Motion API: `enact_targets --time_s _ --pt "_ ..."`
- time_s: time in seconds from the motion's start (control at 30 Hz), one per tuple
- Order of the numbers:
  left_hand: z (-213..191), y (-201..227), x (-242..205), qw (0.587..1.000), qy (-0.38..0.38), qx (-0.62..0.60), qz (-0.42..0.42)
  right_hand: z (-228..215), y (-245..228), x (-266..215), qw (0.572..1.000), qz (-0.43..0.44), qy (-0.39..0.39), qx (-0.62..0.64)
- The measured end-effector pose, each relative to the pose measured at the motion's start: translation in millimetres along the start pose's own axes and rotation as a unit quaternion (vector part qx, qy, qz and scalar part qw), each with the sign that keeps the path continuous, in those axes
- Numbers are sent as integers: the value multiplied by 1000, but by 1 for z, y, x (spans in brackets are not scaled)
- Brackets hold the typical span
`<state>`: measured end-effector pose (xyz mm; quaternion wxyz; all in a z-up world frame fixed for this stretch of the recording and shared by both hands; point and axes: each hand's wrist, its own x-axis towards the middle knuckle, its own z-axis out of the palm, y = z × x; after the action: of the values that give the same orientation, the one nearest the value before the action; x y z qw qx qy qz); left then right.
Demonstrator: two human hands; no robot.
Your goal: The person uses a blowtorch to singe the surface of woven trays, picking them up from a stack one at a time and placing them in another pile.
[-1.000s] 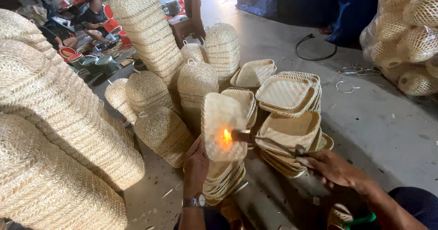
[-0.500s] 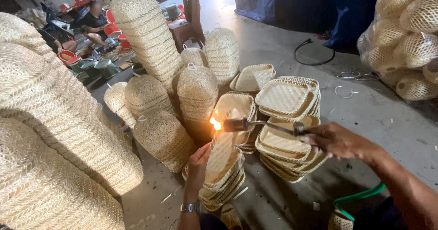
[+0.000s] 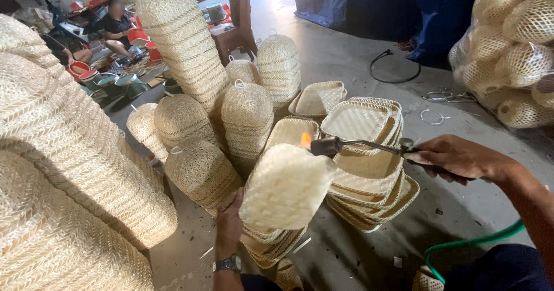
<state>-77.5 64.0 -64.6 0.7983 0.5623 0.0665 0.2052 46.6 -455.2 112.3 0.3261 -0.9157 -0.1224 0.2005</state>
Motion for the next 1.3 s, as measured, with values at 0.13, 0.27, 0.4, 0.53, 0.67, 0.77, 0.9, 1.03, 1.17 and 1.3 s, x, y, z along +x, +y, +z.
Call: enact_targets --time_s 0.13,0.27,0.4,0.53,0.67,0.77,0.9,1.03,1.17,1.3 --pt "-13 -7 8 997 0 -62 38 0 8 -10 999 26 6 20" --pt "-12 2 3 997 42 -65 -6 2 17 -10 998 53 2 31" --pt "-9 8 1 994 69 -87 -7 3 32 -6 997 67 -2 26" --pt "-5 11 1 984 58 -167 -26 6 35 -10 998 55 -3 42" --pt "-10 1 7 971 67 -224 -46 12 37 -11 997 54 -10 54" --pt "-20 -18 19 968 34 -248 -32 23 41 -6 995 57 -37 70" --pt "-30 -34 30 959 29 -278 -41 47 59 -4 995 59 -64 52" --pt "-32 -32 32 947 9 -317 -44 76 80 3 994 40 -94 41" --pt "-18 -17 24 962 62 -260 -62 84 83 16 997 6 -76 30" --pt "3 2 8 975 89 -194 -65 76 69 24 993 69 -45 83"
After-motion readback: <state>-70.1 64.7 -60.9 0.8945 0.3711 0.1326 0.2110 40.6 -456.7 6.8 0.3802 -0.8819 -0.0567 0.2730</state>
